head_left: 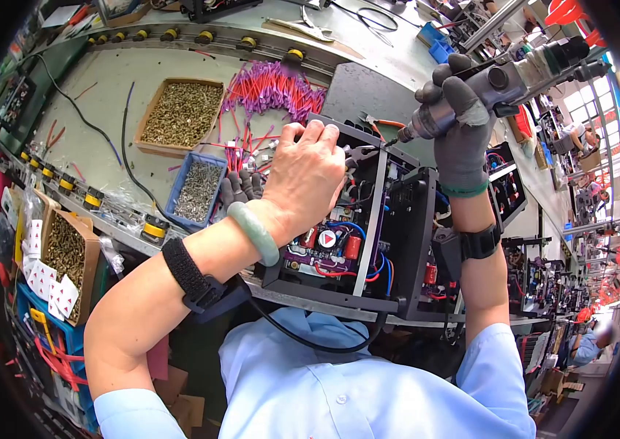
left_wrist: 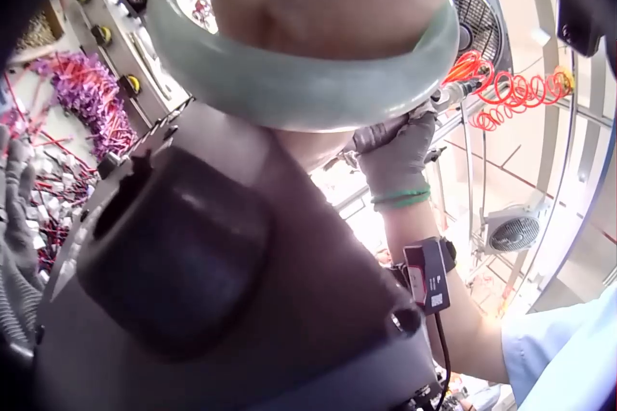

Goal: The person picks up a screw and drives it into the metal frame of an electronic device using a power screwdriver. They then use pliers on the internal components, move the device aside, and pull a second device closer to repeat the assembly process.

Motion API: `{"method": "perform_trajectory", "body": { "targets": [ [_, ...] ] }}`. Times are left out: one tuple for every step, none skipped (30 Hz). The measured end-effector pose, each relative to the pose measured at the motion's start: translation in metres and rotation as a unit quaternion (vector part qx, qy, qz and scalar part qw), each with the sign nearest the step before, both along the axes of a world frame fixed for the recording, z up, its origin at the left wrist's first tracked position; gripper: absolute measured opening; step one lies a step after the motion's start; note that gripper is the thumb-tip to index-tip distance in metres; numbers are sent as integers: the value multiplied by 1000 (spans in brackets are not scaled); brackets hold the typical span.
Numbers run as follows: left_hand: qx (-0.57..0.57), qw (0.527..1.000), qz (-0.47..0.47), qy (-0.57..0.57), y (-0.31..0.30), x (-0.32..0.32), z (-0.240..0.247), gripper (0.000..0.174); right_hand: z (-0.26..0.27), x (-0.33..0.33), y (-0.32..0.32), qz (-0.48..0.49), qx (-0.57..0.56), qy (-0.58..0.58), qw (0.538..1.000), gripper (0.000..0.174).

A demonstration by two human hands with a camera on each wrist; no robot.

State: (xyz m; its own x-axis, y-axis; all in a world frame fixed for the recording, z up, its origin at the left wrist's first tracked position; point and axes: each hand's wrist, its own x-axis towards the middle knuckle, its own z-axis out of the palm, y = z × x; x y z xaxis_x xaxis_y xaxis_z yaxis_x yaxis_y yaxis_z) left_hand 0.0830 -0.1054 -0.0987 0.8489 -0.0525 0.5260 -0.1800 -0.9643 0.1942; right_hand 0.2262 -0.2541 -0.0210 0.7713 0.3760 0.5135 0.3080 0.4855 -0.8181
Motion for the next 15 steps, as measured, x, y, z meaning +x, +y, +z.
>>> {"method": "perform_trajectory", "body": {
  "targets": [
    [9, 1000, 1, 8, 0, 1, 0, 25, 0, -1, 0, -1, -1, 1, 1000, 36],
    [9, 1000, -1, 8, 0, 1, 0, 25, 1, -3, -1, -3, -31, -5, 1000, 38],
    [10, 1000, 0, 12, 0, 1, 0, 25, 1, -4, -2, -6, -60, -11, 998, 41],
    [10, 1000, 1, 15, 0, 1, 0, 26, 1, -3, -1, -9, -59, -11, 998, 41],
    [12, 1000, -1, 15, 0, 1, 1, 26, 0, -1, 1, -6, -62, -20, 998, 41],
    [13, 1000, 0, 17, 0, 0, 1, 26, 0, 0, 3, -3, -66, -29, 997, 41],
    [14, 1000, 2, 19, 0, 0, 1, 27, 2, -1, 5, -6, -73, -32, 997, 39],
    [16, 1000, -1, 18, 0, -1, 2, 27, 3, -2, 6, -9, -72, -33, 997, 39],
    [18, 1000, 1, 17, 0, -1, 2, 27, 4, -3, 7, -8, -87, -26, 996, 38],
    [19, 1000, 2, 16, 0, -1, 3, 27, 6, -5, 7, -7, -102, -18, 995, 37],
    [19, 999, 5, 29, -1, -1, 4, 28, 7, -5, 8, -8, -95, -13, 995, 35],
    [21, 999, 3, 27, -2, -1, 4, 28, 8, -4, 7, -11, -93, -14, 995, 35],
    [18, 999, 6, 31, -2, -1, 4, 28, 7, -3, 7, -11, -87, -11, 996, 35],
    [15, 999, 10, 35, -2, -2, 4, 28, 7, -2, 8, -10, -81, -8, 997, 35],
    [10, 999, 10, 30, -2, -2, 4, 29, 8, -3, 8, -9, -78, -8, 997, 35]
  ]
}}
